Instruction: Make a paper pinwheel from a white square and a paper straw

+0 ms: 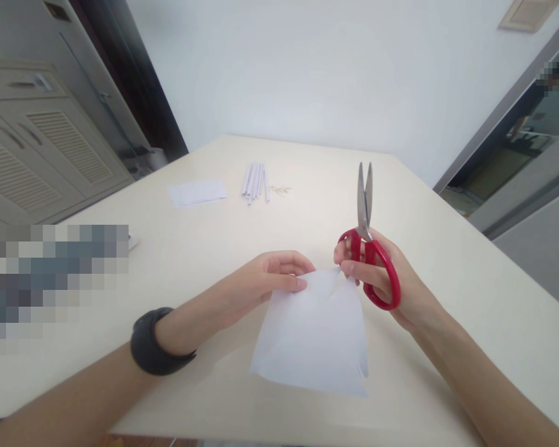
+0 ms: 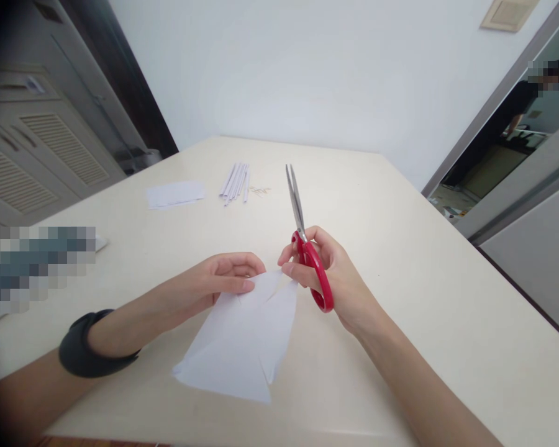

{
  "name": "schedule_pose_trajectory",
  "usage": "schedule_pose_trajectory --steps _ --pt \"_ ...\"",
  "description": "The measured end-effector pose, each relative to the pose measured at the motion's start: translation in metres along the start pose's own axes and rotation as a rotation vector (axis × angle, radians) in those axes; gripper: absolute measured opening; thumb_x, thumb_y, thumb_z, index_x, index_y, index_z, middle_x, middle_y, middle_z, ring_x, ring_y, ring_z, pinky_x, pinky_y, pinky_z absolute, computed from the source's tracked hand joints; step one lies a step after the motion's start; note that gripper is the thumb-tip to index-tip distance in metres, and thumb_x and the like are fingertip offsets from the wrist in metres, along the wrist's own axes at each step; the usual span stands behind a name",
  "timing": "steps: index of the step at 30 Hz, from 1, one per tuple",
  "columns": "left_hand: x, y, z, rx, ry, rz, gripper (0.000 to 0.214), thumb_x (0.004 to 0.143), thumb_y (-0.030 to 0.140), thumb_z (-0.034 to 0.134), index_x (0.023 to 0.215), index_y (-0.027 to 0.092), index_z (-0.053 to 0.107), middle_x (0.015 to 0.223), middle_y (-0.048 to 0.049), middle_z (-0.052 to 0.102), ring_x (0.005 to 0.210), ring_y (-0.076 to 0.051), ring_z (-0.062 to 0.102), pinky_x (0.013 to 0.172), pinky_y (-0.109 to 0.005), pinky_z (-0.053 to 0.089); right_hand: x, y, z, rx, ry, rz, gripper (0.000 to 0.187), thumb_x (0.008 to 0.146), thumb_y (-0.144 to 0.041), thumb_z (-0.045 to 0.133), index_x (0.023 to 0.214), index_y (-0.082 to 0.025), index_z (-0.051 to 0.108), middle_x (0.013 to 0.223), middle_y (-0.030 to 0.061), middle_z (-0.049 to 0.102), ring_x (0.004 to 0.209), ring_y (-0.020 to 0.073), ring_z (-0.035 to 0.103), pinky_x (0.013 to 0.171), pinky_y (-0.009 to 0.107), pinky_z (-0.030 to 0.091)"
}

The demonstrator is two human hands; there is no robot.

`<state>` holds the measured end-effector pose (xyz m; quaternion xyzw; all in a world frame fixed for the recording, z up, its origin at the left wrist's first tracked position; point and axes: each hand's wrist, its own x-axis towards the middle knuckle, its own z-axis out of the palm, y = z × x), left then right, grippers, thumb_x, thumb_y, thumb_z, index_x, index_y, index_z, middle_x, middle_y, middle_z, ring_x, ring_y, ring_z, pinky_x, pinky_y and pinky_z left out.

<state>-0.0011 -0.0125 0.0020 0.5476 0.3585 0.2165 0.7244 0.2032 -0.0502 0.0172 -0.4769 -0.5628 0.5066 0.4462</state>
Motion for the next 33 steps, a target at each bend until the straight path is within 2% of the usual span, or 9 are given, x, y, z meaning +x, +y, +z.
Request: schedule_pose_trajectory --steps 22,33 --pt "0.0007 -0.0009 -0.0015 -0.038 -0.055 -0.01 0.008 0.078 0.022 0.06 0.086 0.022 0.062 0.078 0.0019 0.061 0.064 -0.01 0.055 0.056 -0.021 0.039 -0.001 0.0009 0.0009 0.047 -0.044 -0.02 0.019 0.075 -0.023 0.065 0.08 -0.023 0.047 0.079 -0.0018 0.057 0.06 0.0111 0.044 0.048 0.025 0.03" --pt "0.0015 0.0014 -0.0029 0.05 0.002 -0.042 0.01 0.078 0.022 0.06 0.088 0.021 0.06 0.08 0.0024 0.06 0.068 -0.01 0.055 0.058 -0.021 0.038 0.0029 0.0097 -0.0017 -0.041 0.016 0.005 0.013 0.078 -0.022 0.059 0.08 -0.022 0.046 0.078 -0.0035 0.057 0.059 0.0091 0.044 0.049 0.022 0.032"
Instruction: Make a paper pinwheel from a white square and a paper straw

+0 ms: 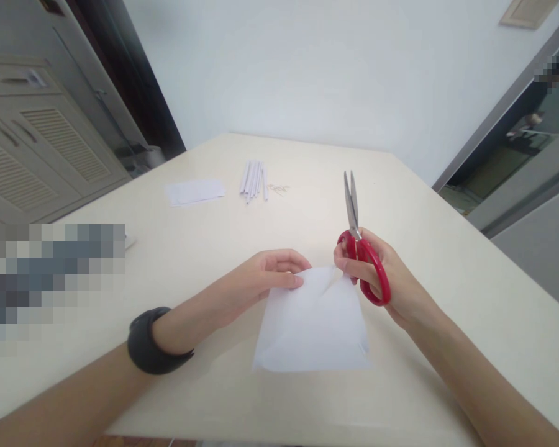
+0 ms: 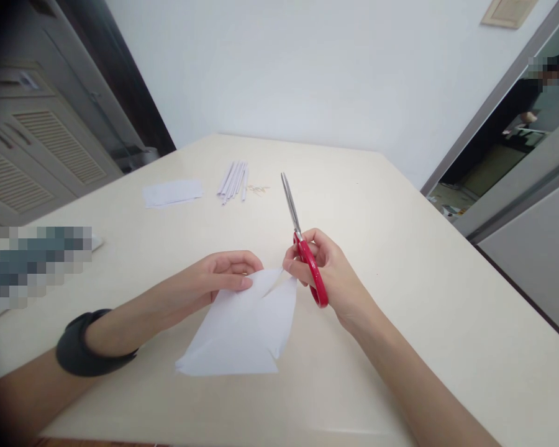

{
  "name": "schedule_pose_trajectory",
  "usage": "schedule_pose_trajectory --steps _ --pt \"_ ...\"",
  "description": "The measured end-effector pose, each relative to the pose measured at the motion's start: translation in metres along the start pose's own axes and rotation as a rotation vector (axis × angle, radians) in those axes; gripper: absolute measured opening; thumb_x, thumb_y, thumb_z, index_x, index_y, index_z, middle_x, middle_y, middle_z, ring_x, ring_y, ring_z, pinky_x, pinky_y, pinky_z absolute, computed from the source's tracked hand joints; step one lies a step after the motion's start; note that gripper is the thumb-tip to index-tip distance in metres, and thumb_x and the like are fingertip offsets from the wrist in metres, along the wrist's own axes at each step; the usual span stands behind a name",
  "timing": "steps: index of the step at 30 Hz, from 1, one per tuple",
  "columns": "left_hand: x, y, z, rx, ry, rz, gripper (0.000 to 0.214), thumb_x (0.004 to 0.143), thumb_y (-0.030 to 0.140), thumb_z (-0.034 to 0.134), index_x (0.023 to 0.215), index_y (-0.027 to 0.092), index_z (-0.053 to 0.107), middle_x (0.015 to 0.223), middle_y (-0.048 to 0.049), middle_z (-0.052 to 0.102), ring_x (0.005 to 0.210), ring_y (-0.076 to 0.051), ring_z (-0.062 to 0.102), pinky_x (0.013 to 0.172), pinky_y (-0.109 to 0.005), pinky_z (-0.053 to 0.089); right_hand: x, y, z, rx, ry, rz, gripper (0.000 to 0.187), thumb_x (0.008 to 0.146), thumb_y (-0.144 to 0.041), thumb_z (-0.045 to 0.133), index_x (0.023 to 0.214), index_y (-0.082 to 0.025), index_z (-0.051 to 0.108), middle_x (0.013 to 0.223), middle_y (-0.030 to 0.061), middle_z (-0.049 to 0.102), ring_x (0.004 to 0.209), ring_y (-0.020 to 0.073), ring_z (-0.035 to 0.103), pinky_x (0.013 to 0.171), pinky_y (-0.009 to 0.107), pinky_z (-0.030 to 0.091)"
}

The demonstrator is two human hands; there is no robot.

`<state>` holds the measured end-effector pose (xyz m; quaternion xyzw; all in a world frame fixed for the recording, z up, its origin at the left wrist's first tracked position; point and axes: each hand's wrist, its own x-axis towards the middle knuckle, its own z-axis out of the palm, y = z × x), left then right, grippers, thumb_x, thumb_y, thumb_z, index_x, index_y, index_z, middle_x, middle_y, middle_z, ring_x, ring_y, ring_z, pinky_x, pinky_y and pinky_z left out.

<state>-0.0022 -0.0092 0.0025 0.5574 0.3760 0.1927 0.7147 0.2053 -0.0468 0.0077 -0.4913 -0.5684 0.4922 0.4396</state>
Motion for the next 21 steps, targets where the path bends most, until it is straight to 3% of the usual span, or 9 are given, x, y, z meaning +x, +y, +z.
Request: schedule_pose_trajectory --steps 7,13,21 --pt "0.0 0.0 -0.002 0.209 0.158 0.077 0.012 0.079 0.025 0.059 0.091 0.02 0.059 0.093 -0.0006 0.063 0.079 -0.013 0.058 0.067 -0.024 0.041 0.008 0.009 -0.012 -0.367 0.263 0.075 0.021 0.078 -0.037 0.059 0.088 -0.024 0.045 0.086 -0.001 0.06 0.065 0.0127 0.052 0.051 0.023 0.039" --pt "0.004 -0.008 -0.003 0.271 0.206 0.203 0.011 0.08 0.023 0.056 0.09 0.021 0.06 0.093 0.0006 0.064 0.077 -0.014 0.059 0.065 -0.024 0.043 0.012 0.021 -0.013 -0.812 0.269 0.0 0.021 0.082 -0.042 0.051 0.09 -0.024 0.049 0.094 0.0032 0.061 0.072 0.0173 0.055 0.059 0.03 0.043" --pt "0.007 -0.008 -0.002 0.403 0.257 0.327 0.014 0.078 0.016 0.054 0.088 0.022 0.062 0.092 0.0018 0.064 0.083 -0.015 0.06 0.067 -0.023 0.044 0.011 0.031 -0.007 -0.969 0.215 -0.086 0.016 0.084 -0.033 0.049 0.095 -0.023 0.051 0.101 0.0055 0.059 0.085 0.0199 0.057 0.068 0.031 0.045"
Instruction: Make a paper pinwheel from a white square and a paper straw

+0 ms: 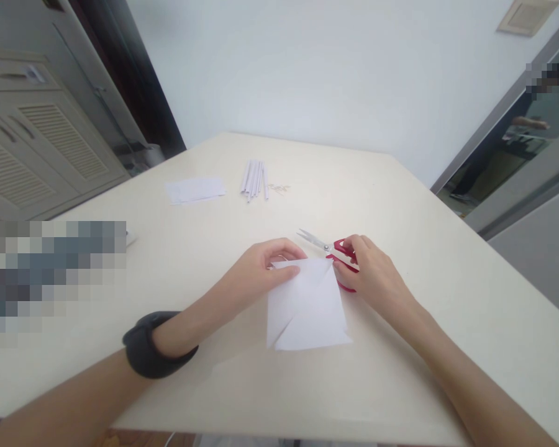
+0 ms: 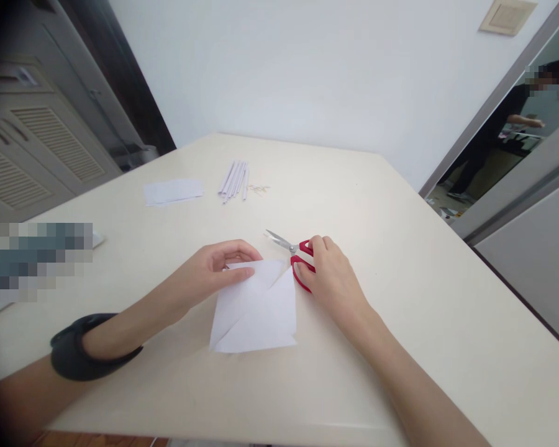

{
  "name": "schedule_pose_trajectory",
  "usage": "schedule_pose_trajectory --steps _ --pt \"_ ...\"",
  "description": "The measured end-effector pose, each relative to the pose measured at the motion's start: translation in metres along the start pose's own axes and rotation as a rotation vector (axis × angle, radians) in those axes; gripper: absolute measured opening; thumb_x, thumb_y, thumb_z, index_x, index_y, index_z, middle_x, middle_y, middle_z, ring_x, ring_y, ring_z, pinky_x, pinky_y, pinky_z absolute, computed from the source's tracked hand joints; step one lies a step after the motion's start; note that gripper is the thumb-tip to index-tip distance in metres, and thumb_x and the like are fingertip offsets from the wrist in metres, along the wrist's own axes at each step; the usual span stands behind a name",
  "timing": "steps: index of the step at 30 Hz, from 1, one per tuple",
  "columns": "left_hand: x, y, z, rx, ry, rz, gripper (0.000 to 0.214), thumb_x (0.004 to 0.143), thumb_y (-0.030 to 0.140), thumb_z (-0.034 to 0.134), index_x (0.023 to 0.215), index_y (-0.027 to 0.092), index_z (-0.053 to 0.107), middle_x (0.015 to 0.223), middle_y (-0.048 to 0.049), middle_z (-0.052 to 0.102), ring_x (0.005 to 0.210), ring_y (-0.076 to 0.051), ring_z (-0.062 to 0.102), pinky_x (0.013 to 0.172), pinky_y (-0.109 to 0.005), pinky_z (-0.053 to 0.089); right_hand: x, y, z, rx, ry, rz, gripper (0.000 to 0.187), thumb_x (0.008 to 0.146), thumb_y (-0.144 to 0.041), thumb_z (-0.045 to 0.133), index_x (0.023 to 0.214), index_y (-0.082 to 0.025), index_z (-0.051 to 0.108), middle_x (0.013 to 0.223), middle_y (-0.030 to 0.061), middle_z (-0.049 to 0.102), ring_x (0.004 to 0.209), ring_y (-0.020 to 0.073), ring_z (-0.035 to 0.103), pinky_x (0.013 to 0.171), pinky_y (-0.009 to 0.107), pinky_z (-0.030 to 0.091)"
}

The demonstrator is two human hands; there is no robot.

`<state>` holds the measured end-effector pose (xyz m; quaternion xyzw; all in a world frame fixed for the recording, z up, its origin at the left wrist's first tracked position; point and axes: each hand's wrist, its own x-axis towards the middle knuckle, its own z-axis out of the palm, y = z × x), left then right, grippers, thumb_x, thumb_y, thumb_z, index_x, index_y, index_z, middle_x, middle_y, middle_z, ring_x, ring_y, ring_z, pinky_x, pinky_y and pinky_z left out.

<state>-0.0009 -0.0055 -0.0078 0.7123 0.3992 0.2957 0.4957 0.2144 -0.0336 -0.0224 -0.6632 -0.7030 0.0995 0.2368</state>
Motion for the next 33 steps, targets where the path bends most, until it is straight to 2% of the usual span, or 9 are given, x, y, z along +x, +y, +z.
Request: schedule_pose_trajectory --steps 8,15,18,21,23,25,27,29,33 --pt "-0.003 0.001 -0.001 0.061 0.016 0.007 0.019 0.08 0.021 0.052 0.094 0.023 0.063 0.093 0.0002 0.066 0.071 -0.014 0.059 0.058 -0.023 0.042 -0.003 -0.005 0.003 -0.13 -0.012 -0.066 0.015 0.086 -0.027 0.045 0.098 -0.021 0.053 0.1 0.0079 0.055 0.094 0.0232 0.054 0.071 0.032 0.046" --pt "-0.006 0.007 0.0 0.089 0.05 -0.007 0.019 0.081 0.023 0.05 0.095 0.023 0.063 0.1 -0.0002 0.066 0.069 -0.013 0.057 0.055 -0.022 0.039 -0.004 -0.004 0.009 -0.202 -0.043 -0.133 0.019 0.087 -0.024 0.044 0.096 -0.018 0.059 0.096 0.0089 0.054 0.086 0.0211 0.055 0.072 0.032 0.045" --pt "-0.005 0.008 0.0 0.103 0.064 0.006 0.02 0.081 0.024 0.05 0.096 0.022 0.063 0.1 -0.0011 0.066 0.071 -0.015 0.058 0.055 -0.023 0.039 -0.002 -0.002 0.006 -0.187 -0.011 -0.146 0.019 0.088 -0.024 0.044 0.094 -0.019 0.061 0.097 0.0083 0.055 0.085 0.0204 0.055 0.07 0.032 0.044" --pt "-0.005 0.007 0.0 0.128 0.074 0.036 0.02 0.082 0.025 0.049 0.096 0.022 0.063 0.104 -0.002 0.065 0.076 -0.016 0.059 0.06 -0.025 0.042 0.0 -0.006 -0.004 -0.097 0.108 -0.119 0.02 0.09 -0.026 0.041 0.085 -0.019 0.06 0.098 0.0065 0.056 0.082 0.0186 0.056 0.067 0.031 0.043" --pt "-0.005 0.007 0.0 0.184 0.099 0.068 0.02 0.082 0.025 0.049 0.096 0.022 0.063 0.106 -0.0021 0.064 0.081 -0.017 0.059 0.063 -0.026 0.043 -0.001 -0.012 -0.013 0.059 0.162 -0.119 0.025 0.093 -0.028 0.037 0.082 -0.021 0.058 0.094 0.0041 0.058 0.08 0.0162 0.057 0.067 0.029 0.043" --pt "-0.005 0.007 0.0 0.268 0.136 0.114 0.02 0.082 0.024 0.05 0.096 0.023 0.064 0.106 -0.0024 0.063 0.087 -0.019 0.058 0.064 -0.027 0.043 -0.003 -0.019 -0.017 0.211 0.122 -0.125 0.028 0.093 -0.032 0.036 0.079 -0.022 0.058 0.09 0.0029 0.059 0.08 0.0155 0.057 0.068 0.028 0.044" --pt "-0.006 0.008 0.001 0.346 0.164 0.172 0.022 0.082 0.022 0.049 0.097 0.024 0.064 0.106 -0.0029 0.062 0.093 -0.02 0.056 0.066 -0.027 0.043 -0.006 -0.024 -0.017 0.303 0.058 -0.115 0.022 0.09 -0.036 0.044 0.078 -0.022 0.056 0.087 0.0019 0.059 0.08 0.0154 0.057 0.07 0.028 0.045" --pt "-0.007 0.009 0.003 0.402 0.173 0.224 0.024 0.083 0.018 0.047 0.097 0.024 0.065 0.107 -0.0031 0.06 0.097 -0.019 0.055 0.068 -0.027 0.043 -0.008 -0.025 -0.013 0.328 0.008 -0.098 0.016 0.085 -0.036 0.053 0.078 -0.022 0.054 0.086 0.0016 0.058 0.077 0.0153 0.057 0.068 0.028 0.047" --pt "-0.009 0.011 0.006 0.454 0.153 0.274 0.027 0.084 0.015 0.046 0.1 0.025 0.065 0.109 -0.0031 0.057 0.099 -0.018 0.053 0.074 -0.027 0.043 -0.009 -0.023 -0.005 0.31 -0.007 -0.099 0.01 0.084 -0.028 0.051 0.076 -0.021 0.052 0.083 0.0007 0.057 0.074 0.0144 0.055 0.066 0.028 0.046"
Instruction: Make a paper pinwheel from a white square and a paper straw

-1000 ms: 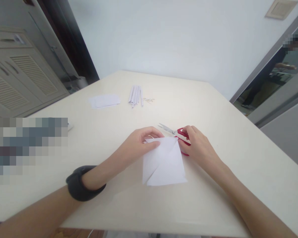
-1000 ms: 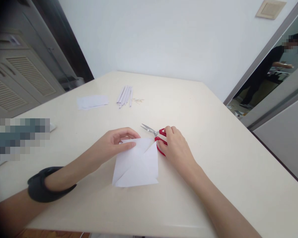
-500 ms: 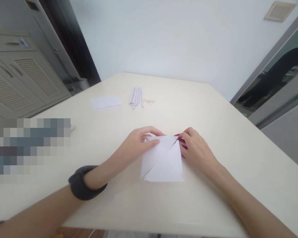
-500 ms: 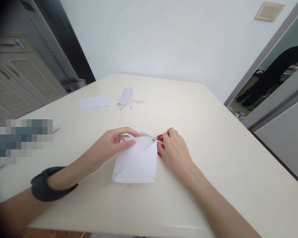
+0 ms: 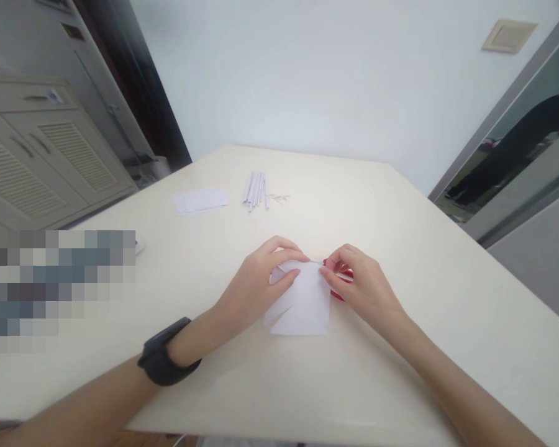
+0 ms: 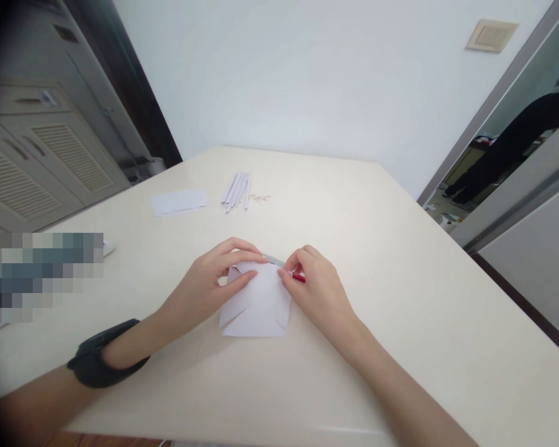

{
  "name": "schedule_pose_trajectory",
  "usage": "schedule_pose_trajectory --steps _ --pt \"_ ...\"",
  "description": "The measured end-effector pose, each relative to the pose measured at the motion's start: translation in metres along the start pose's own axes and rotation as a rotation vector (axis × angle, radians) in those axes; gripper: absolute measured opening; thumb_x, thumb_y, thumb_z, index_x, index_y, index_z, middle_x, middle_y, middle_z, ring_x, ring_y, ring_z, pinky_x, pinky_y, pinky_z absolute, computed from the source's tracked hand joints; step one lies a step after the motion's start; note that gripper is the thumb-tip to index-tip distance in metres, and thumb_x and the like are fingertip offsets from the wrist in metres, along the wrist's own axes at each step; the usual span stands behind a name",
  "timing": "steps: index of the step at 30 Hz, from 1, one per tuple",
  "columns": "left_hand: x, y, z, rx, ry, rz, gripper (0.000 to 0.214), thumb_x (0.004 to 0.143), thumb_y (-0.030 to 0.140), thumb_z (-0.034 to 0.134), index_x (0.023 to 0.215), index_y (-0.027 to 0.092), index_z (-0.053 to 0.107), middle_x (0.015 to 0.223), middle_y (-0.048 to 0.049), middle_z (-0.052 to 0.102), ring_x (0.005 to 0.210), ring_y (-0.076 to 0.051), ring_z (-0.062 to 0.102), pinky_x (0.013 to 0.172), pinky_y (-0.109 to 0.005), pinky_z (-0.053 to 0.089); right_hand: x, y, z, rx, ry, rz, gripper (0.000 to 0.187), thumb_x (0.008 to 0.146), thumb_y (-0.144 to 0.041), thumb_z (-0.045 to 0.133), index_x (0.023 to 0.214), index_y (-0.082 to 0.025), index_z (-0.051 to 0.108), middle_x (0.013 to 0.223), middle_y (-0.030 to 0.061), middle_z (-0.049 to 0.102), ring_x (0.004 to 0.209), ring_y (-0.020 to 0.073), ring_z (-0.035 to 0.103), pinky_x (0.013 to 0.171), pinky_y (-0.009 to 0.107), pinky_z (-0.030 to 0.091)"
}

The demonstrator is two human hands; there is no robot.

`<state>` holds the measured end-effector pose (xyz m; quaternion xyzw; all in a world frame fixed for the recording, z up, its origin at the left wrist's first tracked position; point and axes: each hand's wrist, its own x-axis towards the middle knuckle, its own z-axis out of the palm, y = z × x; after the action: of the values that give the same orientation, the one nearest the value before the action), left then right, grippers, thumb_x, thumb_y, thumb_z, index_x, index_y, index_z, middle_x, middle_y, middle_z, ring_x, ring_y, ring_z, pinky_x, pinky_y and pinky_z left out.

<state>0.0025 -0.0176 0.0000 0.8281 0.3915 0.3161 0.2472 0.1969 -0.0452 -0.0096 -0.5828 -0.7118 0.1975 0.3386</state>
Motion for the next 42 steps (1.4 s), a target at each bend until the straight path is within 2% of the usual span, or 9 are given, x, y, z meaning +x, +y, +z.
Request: schedule_pose_trajectory --steps 11,17,24,29,33,35,38,42 --pt "0.001 -0.001 0.003 -0.045 -0.005 -0.014 0.024 0.084 0.019 0.047 0.1 0.025 0.064 0.109 -0.0039 0.057 0.099 -0.019 0.053 0.066 -0.026 0.042 -0.001 -0.003 -0.005 0.012 -0.003 0.017 0.011 0.081 -0.021 0.046 0.072 -0.021 0.053 0.081 0.0014 0.058 0.072 0.0146 0.054 0.064 0.028 0.045" --pt "0.001 -0.002 0.003 -0.047 0.016 -0.026 0.022 0.084 0.021 0.048 0.098 0.026 0.064 0.108 -0.0038 0.058 0.098 -0.019 0.054 0.063 -0.026 0.042 0.001 -0.002 -0.008 0.04 0.012 0.01 0.013 0.08 -0.019 0.046 0.076 -0.021 0.058 0.084 0.0021 0.061 0.075 0.0154 0.056 0.067 0.029 0.046" --pt "0.001 -0.001 0.001 -0.084 0.029 -0.042 0.021 0.085 0.026 0.048 0.099 0.025 0.064 0.108 -0.0042 0.059 0.096 -0.019 0.055 0.065 -0.027 0.042 0.003 0.0 -0.016 0.158 -0.02 0.102 0.014 0.082 -0.025 0.049 0.079 -0.021 0.062 0.084 0.0024 0.065 0.076 0.0165 0.06 0.067 0.029 0.047" --pt "0.001 -0.001 0.0 -0.119 0.035 -0.046 0.021 0.085 0.024 0.048 0.099 0.025 0.064 0.109 -0.0045 0.059 0.099 -0.02 0.054 0.071 -0.029 0.043 0.006 -0.001 -0.021 0.258 -0.035 0.161 0.023 0.086 -0.033 0.046 0.078 -0.02 0.064 0.09 0.0032 0.067 0.084 0.0172 0.062 0.075 0.03 0.048" --pt "0.001 0.0 0.0 -0.135 0.053 -0.052 0.021 0.085 0.025 0.048 0.099 0.025 0.064 0.108 -0.0048 0.06 0.098 -0.02 0.055 0.071 -0.029 0.044 0.005 -0.003 -0.021 0.362 -0.071 0.182 0.032 0.087 -0.046 0.043 0.088 -0.021 0.063 0.101 0.0039 0.064 0.094 0.0182 0.061 0.08 0.031 0.047" --pt "0.001 0.0 0.001 -0.144 0.055 -0.046 0.021 0.086 0.025 0.048 0.1 0.025 0.063 0.107 -0.0047 0.06 0.098 -0.02 0.055 0.073 -0.029 0.045 0.004 -0.004 -0.02 0.385 -0.109 0.182 0.03 0.084 -0.049 0.048 0.093 -0.023 0.061 0.107 0.0043 0.061 0.097 0.0193 0.059 0.076 0.03 0.048" --pt "-0.001 0.002 0.003 -0.14 0.026 -0.011 0.021 0.085 0.022 0.049 0.101 0.026 0.063 0.107 -0.0042 0.059 0.099 -0.02 0.054 0.072 -0.028 0.045 0.003 -0.004 -0.016 0.344 -0.18 0.154 0.026 0.077 -0.045 0.059 0.094 -0.025 0.059 0.113 0.0041 0.057 0.098 0.0203 0.058 0.07 0.03 0.048" --pt "-0.004 0.005 0.006 -0.112 -0.047 0.078 0.026 0.084 0.015 0.05 0.104 0.027 0.062 0.11 -0.0028 0.057 0.102 -0.018 0.053 0.08 -0.028 0.044 0.002 -0.004 -0.013 0.303 -0.25 0.065 0.016 0.076 -0.037 0.063 0.086 -0.025 0.062 0.111 0.0023 0.057 0.104 0.0194 0.054 0.081 0.031 0.046"
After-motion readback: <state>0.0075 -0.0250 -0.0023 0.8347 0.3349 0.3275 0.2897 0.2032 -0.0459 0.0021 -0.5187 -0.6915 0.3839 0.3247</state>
